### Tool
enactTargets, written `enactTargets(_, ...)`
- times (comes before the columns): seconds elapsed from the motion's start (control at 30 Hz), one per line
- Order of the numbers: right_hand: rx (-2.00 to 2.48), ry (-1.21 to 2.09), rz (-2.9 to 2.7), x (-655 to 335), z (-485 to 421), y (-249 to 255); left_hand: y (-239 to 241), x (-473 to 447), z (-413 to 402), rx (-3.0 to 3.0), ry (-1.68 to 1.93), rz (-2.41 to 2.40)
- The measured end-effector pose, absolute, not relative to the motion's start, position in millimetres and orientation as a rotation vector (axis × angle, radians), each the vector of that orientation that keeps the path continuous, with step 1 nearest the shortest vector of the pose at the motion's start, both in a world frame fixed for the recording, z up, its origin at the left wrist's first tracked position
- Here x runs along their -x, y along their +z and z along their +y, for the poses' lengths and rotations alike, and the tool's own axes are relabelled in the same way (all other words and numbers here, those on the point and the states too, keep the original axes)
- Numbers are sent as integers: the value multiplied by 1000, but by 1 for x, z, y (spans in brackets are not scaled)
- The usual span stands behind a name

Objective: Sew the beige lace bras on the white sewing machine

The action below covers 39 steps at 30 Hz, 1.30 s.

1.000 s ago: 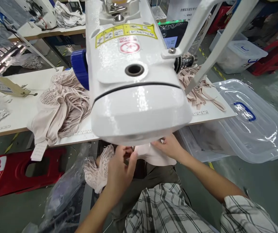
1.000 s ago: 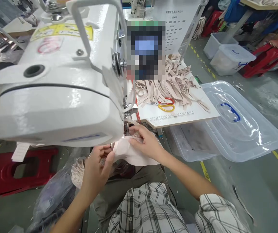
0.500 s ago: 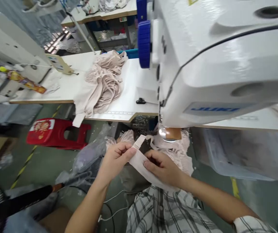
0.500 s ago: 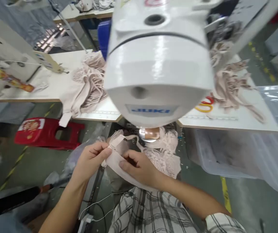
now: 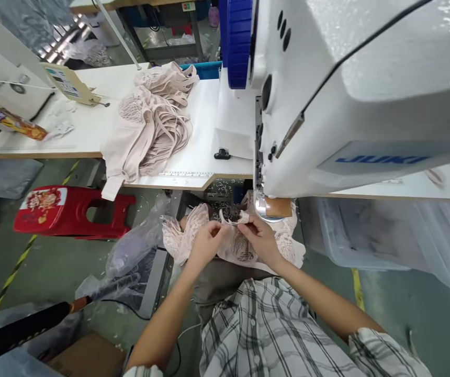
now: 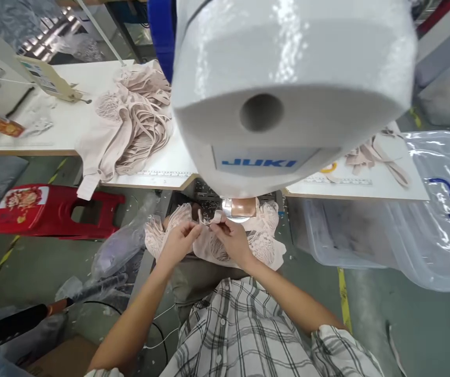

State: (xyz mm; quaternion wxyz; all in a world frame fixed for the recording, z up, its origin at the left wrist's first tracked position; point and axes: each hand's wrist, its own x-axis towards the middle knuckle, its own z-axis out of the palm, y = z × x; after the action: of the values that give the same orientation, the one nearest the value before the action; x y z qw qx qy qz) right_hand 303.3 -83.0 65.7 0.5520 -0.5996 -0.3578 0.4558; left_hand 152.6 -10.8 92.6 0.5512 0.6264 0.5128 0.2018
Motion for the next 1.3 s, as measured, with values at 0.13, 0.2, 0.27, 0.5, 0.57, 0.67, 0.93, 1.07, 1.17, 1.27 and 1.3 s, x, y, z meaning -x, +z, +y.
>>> enactTargets(0.13,1538,782,-1307,-315,-97,52,79,-177,-24,-1358,437,1074)
enactTargets(0.2,1569,722,-1386,-322,-104,49,80,-184,-28,-1341,482,1084)
enactTargets(0.27,1603,693,-1368,-329,-110,51,84,-186,-32,-1354,519,1103)
enactTargets(0.5,1713,667,-1386,-343,-106,61,106,-188,-42,-1492,476,1077)
enactTargets(0.57,1701,619,-1379,-344,-103,61,107,-190,-42,-1473,450,1074)
enactTargets(0.67,1683,553,-1440,-341,-107,63,106,-196,-40,-1479,404,1068)
enactTargets(0.93,1970,414,-1638,-421,-103,80,99,-208,-38,-1753,412,1130)
enactTargets(1.07,2432,129,-1376,-536,-72,112,103,-207,-41,-1860,416,1029)
enactTargets(1.17,2538,186,-1483,-585,-52,135,109,-209,-44,-1859,396,1000)
enactTargets(1.27,2551,287,-1681,-588,-53,146,116,-209,-44,-1788,377,1005)
enactTargets(1.3,2549,312,-1738,-583,-59,147,119,-208,-43,-1746,369,998)
